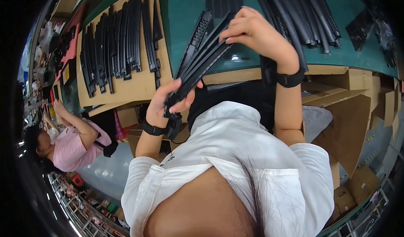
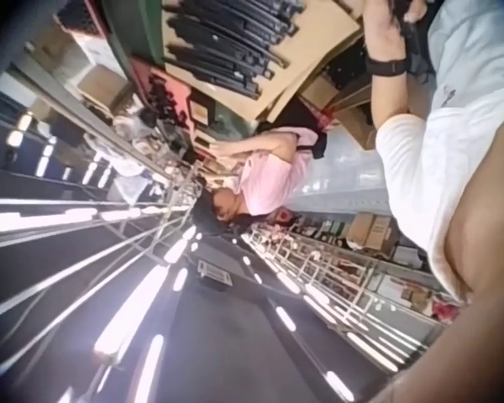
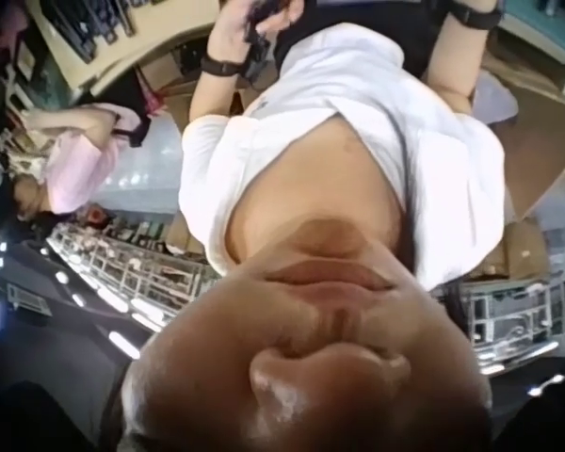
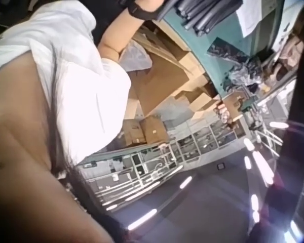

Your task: Manually assemble various plastic components onto a larger housing unit at a production workstation.

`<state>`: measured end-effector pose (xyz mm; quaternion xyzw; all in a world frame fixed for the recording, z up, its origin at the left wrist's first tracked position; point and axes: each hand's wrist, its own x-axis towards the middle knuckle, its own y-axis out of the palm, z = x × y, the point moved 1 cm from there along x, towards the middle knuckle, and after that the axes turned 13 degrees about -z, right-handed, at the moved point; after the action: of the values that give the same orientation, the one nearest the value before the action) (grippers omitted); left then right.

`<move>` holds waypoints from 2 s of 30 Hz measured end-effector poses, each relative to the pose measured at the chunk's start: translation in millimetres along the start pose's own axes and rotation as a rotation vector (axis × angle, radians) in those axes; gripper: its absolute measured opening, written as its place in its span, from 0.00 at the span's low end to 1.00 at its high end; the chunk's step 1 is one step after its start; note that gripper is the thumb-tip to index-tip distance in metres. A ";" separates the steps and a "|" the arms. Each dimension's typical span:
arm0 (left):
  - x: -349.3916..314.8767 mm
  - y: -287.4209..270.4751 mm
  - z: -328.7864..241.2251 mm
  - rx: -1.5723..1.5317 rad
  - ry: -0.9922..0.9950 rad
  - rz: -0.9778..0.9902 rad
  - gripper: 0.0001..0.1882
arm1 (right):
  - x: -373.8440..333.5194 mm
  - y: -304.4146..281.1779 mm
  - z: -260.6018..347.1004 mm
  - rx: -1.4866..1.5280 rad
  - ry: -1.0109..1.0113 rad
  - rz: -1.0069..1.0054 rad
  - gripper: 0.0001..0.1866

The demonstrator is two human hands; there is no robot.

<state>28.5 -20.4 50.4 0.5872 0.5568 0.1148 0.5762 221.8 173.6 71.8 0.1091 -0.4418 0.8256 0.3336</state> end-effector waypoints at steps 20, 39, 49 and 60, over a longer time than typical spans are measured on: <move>37.9 25.3 14.2 0.264 0.287 -0.283 0.15 | -79.4 -36.3 -54.2 -0.948 0.733 -0.386 0.32; 75.5 46.5 10.6 0.246 0.307 -0.391 0.10 | -9.3 11.7 -10.3 1.177 0.841 -0.562 0.13; 74.0 44.1 21.7 0.050 0.277 -0.272 0.12 | -9.3 56.0 -8.5 0.985 0.956 -0.659 0.10; 57.3 35.6 11.3 0.106 0.348 -0.370 0.18 | -29.0 30.7 -3.1 0.860 1.122 -0.486 0.11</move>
<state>76.2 28.6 46.5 0.4763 0.7507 0.0775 0.4513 224.2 151.0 36.1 -0.1128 0.1933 0.7602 0.6100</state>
